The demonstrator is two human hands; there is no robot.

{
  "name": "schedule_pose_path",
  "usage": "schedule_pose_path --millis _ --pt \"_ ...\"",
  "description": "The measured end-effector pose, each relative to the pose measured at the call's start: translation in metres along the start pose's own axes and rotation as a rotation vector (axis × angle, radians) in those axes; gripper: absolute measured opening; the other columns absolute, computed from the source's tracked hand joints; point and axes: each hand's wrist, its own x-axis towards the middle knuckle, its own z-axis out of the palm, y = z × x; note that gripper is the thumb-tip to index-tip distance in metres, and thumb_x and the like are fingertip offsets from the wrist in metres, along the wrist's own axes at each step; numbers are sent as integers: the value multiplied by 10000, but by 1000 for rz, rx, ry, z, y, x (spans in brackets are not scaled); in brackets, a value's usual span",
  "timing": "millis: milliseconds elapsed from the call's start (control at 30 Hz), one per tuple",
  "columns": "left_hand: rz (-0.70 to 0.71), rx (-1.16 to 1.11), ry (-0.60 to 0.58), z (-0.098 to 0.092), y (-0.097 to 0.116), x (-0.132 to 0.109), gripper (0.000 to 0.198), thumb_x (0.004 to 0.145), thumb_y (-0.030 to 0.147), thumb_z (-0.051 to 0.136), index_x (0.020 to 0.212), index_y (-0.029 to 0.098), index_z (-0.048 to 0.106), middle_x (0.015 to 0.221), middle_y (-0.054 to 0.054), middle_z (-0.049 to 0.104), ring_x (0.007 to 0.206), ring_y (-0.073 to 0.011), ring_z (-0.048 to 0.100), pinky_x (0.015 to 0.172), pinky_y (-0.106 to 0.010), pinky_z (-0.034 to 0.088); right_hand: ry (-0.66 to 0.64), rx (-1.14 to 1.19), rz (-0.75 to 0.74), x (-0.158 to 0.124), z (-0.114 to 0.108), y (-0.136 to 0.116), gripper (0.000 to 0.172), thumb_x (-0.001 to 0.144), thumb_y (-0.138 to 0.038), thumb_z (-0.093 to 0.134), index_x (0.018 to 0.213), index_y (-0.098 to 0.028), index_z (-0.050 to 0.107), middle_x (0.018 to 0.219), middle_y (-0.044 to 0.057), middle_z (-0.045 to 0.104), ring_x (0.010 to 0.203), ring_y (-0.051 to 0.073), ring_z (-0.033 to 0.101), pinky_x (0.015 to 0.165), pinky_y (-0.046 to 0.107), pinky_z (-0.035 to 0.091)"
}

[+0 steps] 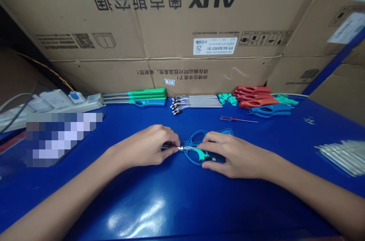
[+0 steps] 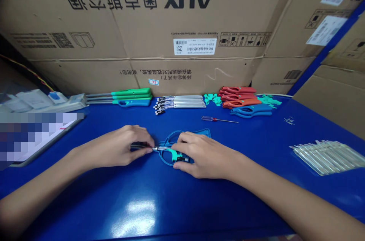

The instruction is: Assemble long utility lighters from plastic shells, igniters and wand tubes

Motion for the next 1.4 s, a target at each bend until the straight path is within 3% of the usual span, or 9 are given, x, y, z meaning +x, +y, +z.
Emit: schedule_pose_path --millis 900,1400 --pt "-39 -3 2 1 -2 1 130 885 154 595 915 213 706 920 -10 714 867 -178 640 769 -269 471 8 1 -13 1 1 3 345 938 -365 594 1219 -173 647 1104 104 611 1005 232 598 878 373 504" --pt "39 -52 38 6 -4 3 121 915 162 603 936 192 718 920 -24 716 879 -172 636 807 -264 470 21 19 -45 1 2 3 340 935 -351 607 1191 -134 662 1101 120 617 1014 242 599 888 374 501"
